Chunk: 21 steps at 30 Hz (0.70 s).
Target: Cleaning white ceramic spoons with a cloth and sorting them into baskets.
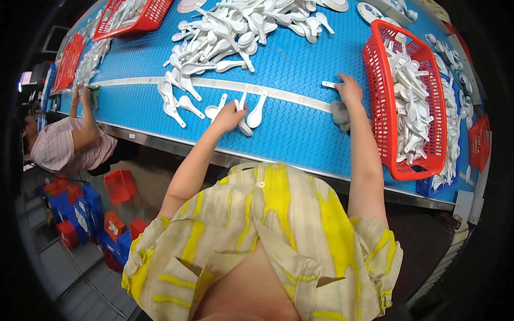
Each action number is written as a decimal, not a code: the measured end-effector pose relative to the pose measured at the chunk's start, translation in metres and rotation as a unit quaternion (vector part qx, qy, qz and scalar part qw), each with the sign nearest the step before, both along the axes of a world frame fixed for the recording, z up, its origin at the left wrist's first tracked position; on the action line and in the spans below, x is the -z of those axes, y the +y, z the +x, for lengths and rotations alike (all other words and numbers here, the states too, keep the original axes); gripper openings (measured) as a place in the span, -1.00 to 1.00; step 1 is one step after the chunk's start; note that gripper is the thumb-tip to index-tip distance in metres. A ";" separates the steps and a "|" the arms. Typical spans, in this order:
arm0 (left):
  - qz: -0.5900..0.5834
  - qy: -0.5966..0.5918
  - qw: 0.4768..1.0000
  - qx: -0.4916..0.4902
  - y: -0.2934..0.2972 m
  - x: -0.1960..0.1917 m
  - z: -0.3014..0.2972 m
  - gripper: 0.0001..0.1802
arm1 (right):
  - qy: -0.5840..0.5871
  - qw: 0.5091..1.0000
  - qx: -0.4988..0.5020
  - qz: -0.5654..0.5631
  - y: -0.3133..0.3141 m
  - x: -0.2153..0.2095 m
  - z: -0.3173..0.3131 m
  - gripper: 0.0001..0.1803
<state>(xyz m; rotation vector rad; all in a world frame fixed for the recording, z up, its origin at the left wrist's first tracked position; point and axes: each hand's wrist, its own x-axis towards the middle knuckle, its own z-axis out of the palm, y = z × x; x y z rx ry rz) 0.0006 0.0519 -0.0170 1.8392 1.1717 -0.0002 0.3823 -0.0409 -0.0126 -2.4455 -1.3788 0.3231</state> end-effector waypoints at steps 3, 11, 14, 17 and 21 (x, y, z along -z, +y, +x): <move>-0.251 -0.129 0.947 -0.152 -0.004 -0.017 0.007 -0.61 | 0.025 0.987 0.023 -0.157 0.001 -0.012 -0.013 -0.65; -0.353 -0.177 0.890 -0.226 -0.013 -0.020 -0.001 -0.58 | 0.331 0.928 0.053 0.162 0.001 0.020 -0.103 -0.74; -0.336 -0.161 0.905 -0.204 -0.012 -0.023 -0.005 -0.63 | 0.302 0.953 0.003 -0.021 0.013 0.006 -0.166 -0.51; -0.315 -0.217 0.883 -0.271 -0.009 -0.028 -0.016 -0.65 | 0.203 0.972 -0.100 -0.061 0.018 -0.011 -0.206 -0.38; -0.360 -0.342 0.793 -0.353 0.001 -0.037 -0.051 -0.60 | 0.125 0.962 -0.188 -0.151 0.027 -0.008 -0.210 -0.48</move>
